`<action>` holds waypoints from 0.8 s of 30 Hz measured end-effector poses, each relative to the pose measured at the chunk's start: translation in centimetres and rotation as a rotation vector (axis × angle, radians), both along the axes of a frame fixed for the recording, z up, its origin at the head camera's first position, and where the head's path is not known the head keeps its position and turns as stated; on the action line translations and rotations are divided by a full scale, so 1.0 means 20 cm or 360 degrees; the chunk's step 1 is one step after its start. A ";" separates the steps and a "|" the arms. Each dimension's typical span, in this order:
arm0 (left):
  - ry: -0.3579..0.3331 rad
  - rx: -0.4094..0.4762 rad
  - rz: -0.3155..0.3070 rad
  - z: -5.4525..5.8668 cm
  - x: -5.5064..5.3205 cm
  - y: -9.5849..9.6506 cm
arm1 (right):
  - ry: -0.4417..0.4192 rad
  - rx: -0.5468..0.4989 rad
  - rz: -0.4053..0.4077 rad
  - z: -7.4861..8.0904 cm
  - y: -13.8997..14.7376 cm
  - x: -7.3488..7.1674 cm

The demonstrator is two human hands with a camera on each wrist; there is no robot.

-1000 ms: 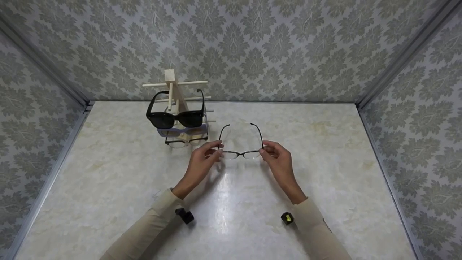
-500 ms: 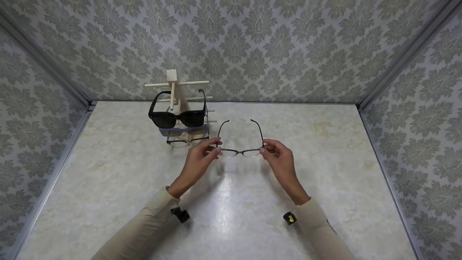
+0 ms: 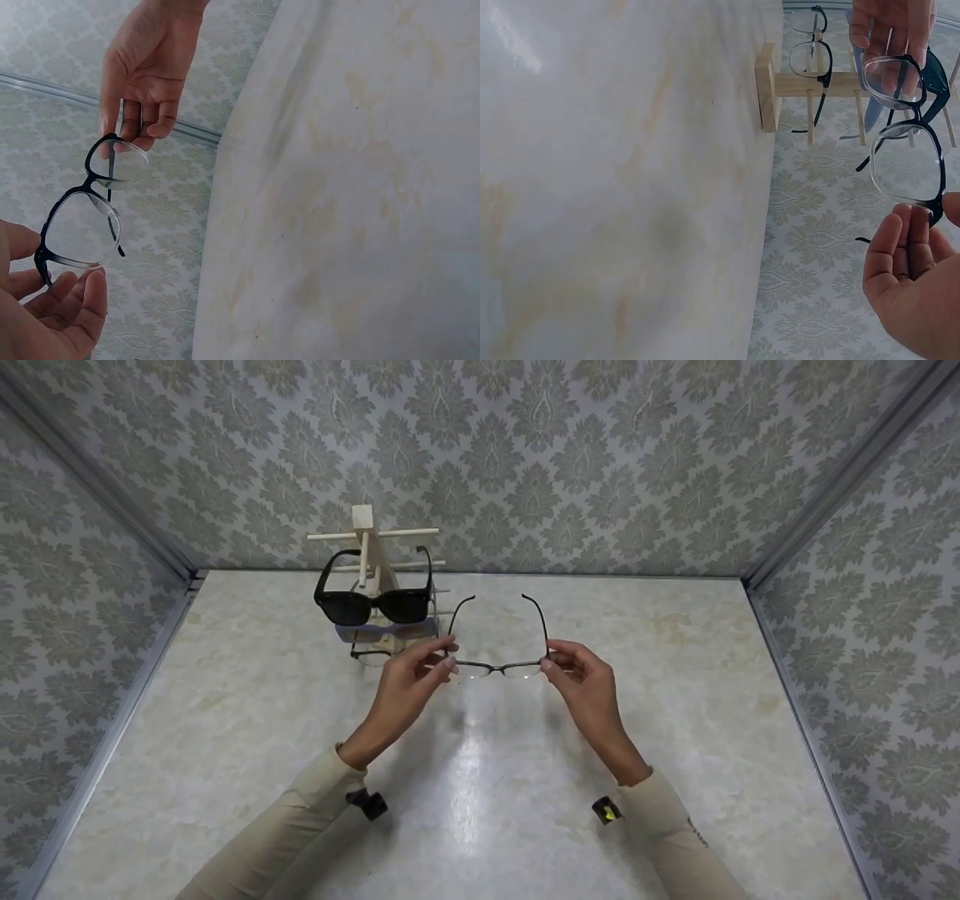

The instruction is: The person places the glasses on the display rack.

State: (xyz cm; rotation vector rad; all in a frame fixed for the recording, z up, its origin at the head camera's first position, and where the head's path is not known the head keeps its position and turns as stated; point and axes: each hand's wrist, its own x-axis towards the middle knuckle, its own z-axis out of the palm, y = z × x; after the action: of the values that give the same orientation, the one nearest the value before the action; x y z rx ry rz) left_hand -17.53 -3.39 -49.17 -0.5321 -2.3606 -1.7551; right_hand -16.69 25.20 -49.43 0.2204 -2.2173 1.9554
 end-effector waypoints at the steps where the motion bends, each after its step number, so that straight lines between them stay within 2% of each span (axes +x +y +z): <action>1: 0.0010 0.0001 0.0000 0.01 0.00 0.00 | 0.0006 -0.0004 -0.0003 0.01 0.00 0.00; 13: 0.0073 -0.0011 0.0031 0.09 0.01 -0.02 | 0.0092 -0.0022 0.0006 0.09 -0.02 -0.01; 24: 0.0164 0.0034 -0.0010 0.19 0.02 -0.03 | 0.0190 -0.0015 0.0031 0.19 -0.01 -0.01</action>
State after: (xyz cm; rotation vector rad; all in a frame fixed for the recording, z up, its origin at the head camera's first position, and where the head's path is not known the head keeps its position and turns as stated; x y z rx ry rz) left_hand -17.19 -4.09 -45.46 -0.6120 -2.2706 -1.7101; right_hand -16.81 25.00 -45.73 0.3494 -2.1382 1.9089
